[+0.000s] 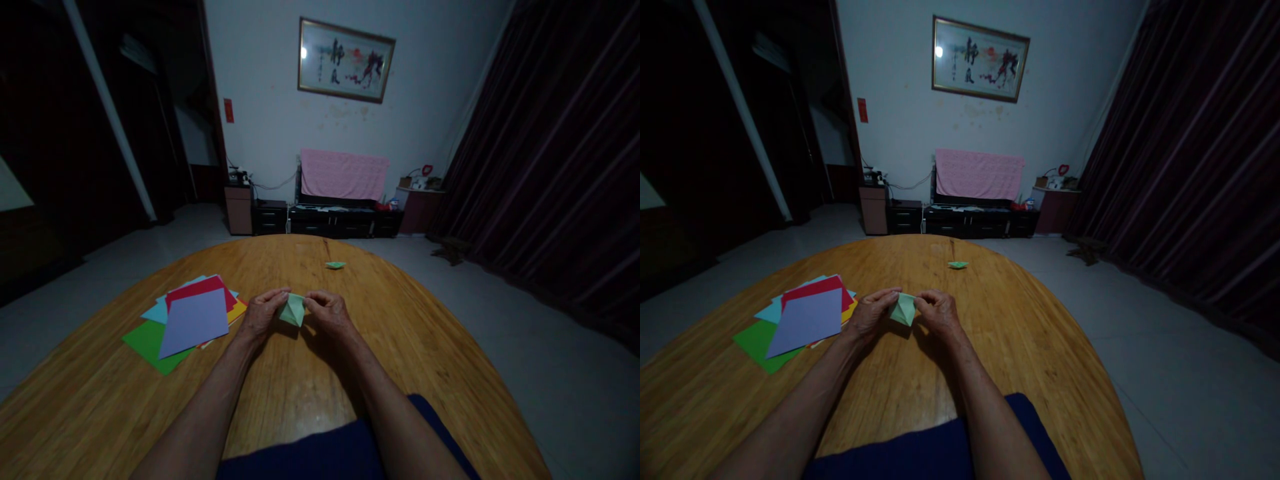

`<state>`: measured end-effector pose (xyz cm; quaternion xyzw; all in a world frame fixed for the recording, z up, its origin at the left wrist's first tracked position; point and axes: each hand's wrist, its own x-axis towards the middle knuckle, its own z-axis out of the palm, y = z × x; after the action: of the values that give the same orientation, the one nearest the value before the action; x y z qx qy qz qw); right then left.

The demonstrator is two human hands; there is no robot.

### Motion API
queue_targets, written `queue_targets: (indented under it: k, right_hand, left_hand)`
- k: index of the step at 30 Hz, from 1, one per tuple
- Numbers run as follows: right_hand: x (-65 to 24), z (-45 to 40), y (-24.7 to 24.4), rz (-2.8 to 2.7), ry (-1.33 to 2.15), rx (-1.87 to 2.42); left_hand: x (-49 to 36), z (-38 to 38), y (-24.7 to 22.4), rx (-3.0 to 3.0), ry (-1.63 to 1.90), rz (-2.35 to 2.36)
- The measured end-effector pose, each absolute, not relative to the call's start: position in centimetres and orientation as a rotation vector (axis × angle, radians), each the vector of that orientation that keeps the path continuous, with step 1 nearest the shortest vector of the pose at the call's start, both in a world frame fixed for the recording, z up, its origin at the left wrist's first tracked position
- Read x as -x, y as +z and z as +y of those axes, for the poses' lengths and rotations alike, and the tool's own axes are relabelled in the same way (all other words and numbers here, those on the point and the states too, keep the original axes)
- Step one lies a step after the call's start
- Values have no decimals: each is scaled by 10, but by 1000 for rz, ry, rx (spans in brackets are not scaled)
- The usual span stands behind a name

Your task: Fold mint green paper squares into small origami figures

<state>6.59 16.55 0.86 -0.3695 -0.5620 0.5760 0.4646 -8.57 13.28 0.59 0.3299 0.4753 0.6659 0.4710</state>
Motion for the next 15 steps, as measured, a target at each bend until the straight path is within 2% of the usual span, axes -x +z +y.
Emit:
queue_targets:
  k: [15]
  right_hand:
    - [-66,169,3,-1481,1443,899]
  left_hand:
    - [77,127,5,-835,1549,1115]
